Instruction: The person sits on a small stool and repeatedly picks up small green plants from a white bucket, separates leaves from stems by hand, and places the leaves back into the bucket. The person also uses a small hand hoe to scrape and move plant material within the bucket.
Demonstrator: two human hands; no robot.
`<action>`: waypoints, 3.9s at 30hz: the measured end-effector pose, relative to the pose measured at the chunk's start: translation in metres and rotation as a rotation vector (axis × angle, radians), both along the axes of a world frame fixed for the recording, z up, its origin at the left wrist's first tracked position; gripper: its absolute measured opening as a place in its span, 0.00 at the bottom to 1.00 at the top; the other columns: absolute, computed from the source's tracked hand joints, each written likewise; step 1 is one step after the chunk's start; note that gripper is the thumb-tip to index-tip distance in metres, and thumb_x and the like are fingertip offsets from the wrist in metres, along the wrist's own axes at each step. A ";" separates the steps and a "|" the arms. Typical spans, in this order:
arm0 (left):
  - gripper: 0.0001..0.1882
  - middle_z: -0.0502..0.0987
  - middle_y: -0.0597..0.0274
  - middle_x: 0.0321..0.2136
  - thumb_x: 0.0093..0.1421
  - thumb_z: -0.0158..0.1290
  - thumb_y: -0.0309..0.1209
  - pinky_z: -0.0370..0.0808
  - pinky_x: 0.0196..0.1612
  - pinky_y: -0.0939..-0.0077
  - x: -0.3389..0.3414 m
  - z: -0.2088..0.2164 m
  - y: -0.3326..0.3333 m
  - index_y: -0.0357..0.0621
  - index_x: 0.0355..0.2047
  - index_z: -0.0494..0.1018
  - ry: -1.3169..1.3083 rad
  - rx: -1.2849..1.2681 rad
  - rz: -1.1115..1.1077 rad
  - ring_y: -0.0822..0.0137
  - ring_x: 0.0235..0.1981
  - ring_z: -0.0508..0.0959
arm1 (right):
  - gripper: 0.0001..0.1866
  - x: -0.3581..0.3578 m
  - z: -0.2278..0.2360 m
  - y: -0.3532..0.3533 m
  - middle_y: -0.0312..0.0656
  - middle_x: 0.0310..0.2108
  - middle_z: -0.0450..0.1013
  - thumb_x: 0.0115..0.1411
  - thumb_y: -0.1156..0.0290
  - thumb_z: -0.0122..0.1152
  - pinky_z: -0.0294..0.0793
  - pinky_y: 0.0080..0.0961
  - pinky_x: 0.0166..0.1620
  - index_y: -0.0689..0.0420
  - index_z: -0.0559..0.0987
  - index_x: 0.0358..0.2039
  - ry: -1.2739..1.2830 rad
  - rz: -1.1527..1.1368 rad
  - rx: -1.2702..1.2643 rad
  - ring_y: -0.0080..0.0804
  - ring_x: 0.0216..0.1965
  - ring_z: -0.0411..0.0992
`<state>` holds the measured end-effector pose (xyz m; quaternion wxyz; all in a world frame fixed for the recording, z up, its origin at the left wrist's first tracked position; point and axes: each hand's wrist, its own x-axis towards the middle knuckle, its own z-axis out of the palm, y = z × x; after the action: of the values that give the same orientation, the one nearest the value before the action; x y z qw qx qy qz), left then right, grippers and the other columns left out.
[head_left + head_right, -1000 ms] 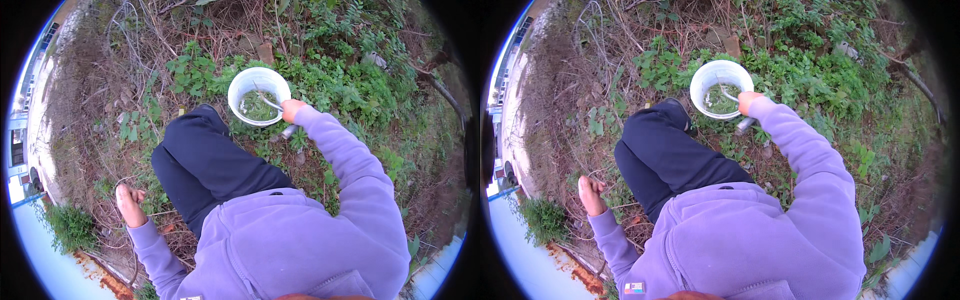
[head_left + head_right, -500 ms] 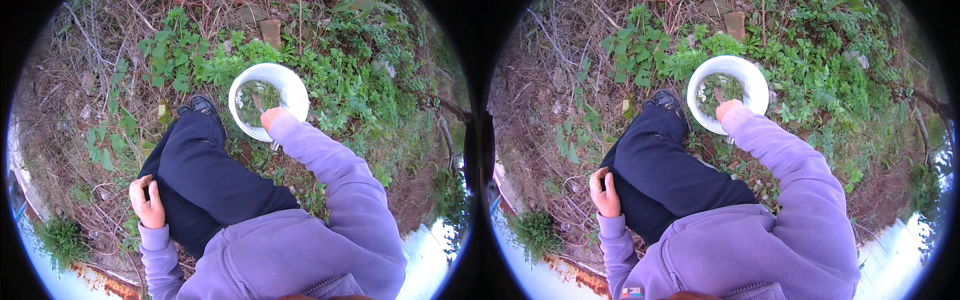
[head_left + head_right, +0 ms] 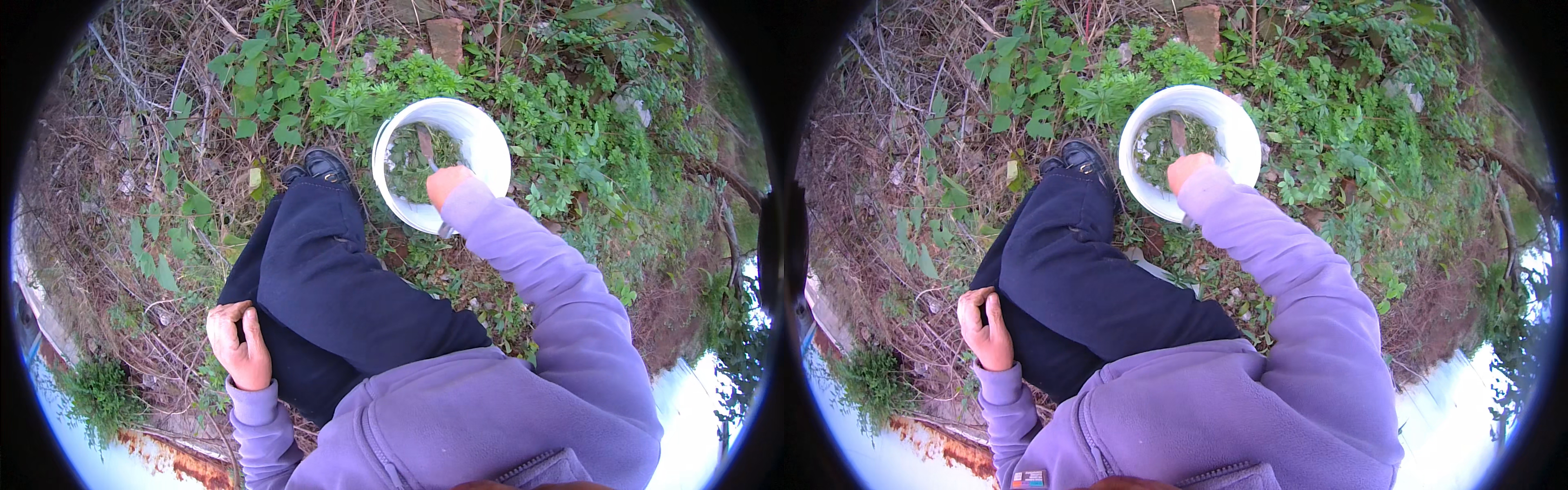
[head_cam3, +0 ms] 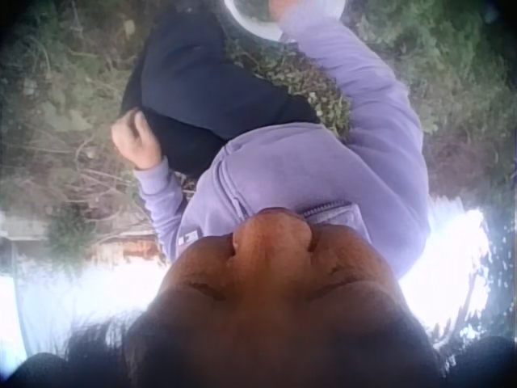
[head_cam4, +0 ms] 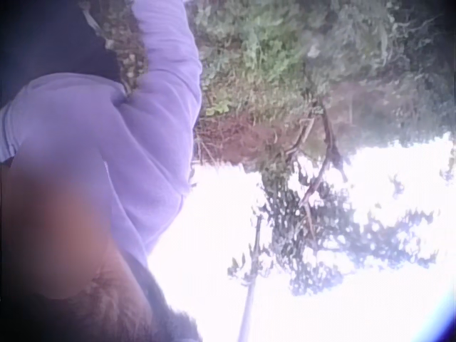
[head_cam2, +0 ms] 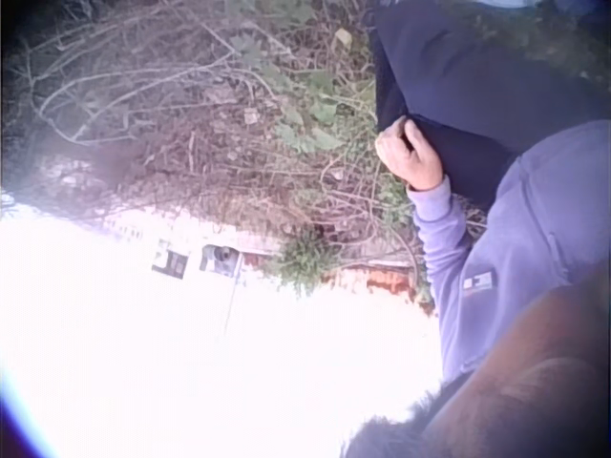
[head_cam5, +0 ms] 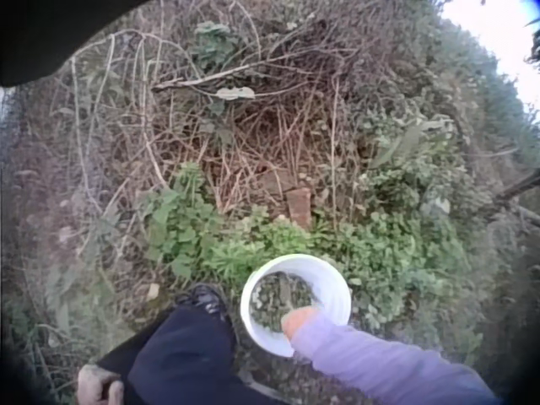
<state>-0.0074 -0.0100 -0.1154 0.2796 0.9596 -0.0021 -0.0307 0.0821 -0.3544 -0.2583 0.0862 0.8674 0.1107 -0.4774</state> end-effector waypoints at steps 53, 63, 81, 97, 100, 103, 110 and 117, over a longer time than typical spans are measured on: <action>0.02 0.73 0.56 0.28 0.57 0.51 0.22 0.67 0.39 0.68 -0.010 -0.005 0.004 0.37 0.30 0.72 -0.023 0.062 0.017 0.59 0.31 0.72 | 0.15 0.008 0.023 -0.192 0.46 0.37 0.70 0.57 0.75 0.59 0.77 0.35 0.45 0.63 0.66 0.42 -0.746 -1.923 1.554 0.40 0.41 0.73; 0.02 0.73 0.56 0.29 0.56 0.51 0.21 0.67 0.42 0.66 -0.005 -0.005 0.005 0.37 0.31 0.72 0.052 0.058 0.041 0.58 0.33 0.72 | 0.21 -0.035 -0.097 -0.093 0.47 0.39 0.76 0.51 0.69 0.61 0.72 0.34 0.48 0.57 0.76 0.48 0.073 -0.681 0.540 0.41 0.44 0.74; 0.03 0.74 0.57 0.29 0.56 0.51 0.21 0.66 0.48 0.61 0.007 -0.003 -0.002 0.37 0.32 0.72 0.080 0.137 0.018 0.56 0.34 0.72 | 0.09 -0.056 -0.176 -0.052 0.49 0.33 0.74 0.54 0.73 0.52 0.72 0.40 0.44 0.57 0.77 0.35 0.224 -0.067 0.508 0.49 0.40 0.73; 0.02 0.75 0.57 0.29 0.56 0.51 0.21 0.66 0.49 0.61 0.008 -0.003 -0.006 0.38 0.31 0.72 0.085 0.157 0.002 0.57 0.34 0.72 | 0.11 0.042 -0.008 -0.108 0.46 0.35 0.77 0.55 0.65 0.60 0.76 0.38 0.37 0.54 0.77 0.38 -0.522 -0.248 0.521 0.46 0.36 0.76; 0.02 0.74 0.57 0.28 0.56 0.50 0.21 0.66 0.49 0.60 0.010 -0.003 -0.006 0.38 0.31 0.72 0.089 0.154 -0.001 0.57 0.33 0.72 | 0.16 0.037 -0.096 -0.038 0.47 0.40 0.74 0.54 0.60 0.58 0.73 0.38 0.45 0.54 0.76 0.41 -0.247 -0.246 0.403 0.46 0.40 0.74; 0.03 0.74 0.57 0.28 0.56 0.50 0.21 0.66 0.49 0.59 0.012 -0.003 -0.005 0.38 0.31 0.72 0.101 0.159 -0.006 0.58 0.32 0.72 | 0.24 0.042 -0.172 -0.010 0.50 0.50 0.69 0.52 0.57 0.61 0.73 0.39 0.47 0.56 0.74 0.47 -0.303 -0.215 0.238 0.47 0.44 0.73; 0.04 0.74 0.57 0.28 0.56 0.50 0.21 0.65 0.50 0.60 0.015 -0.003 -0.003 0.38 0.32 0.72 0.134 0.172 0.018 0.58 0.32 0.72 | 0.13 0.055 -0.235 -0.015 0.47 0.42 0.72 0.57 0.68 0.50 0.75 0.38 0.43 0.55 0.77 0.41 -0.290 -0.109 0.120 0.44 0.41 0.74; 0.03 0.74 0.57 0.29 0.56 0.50 0.21 0.66 0.48 0.60 0.013 -0.004 -0.005 0.37 0.32 0.71 0.108 0.152 0.008 0.57 0.33 0.72 | 0.12 0.036 -0.168 -0.059 0.44 0.42 0.74 0.58 0.63 0.52 0.72 0.40 0.45 0.50 0.79 0.40 -0.317 -0.241 0.386 0.46 0.43 0.73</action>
<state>0.0056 -0.0151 -0.1189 0.2059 0.9750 0.0191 -0.0813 0.1183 -0.4137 -0.4268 -0.1218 0.9385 0.0810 -0.3128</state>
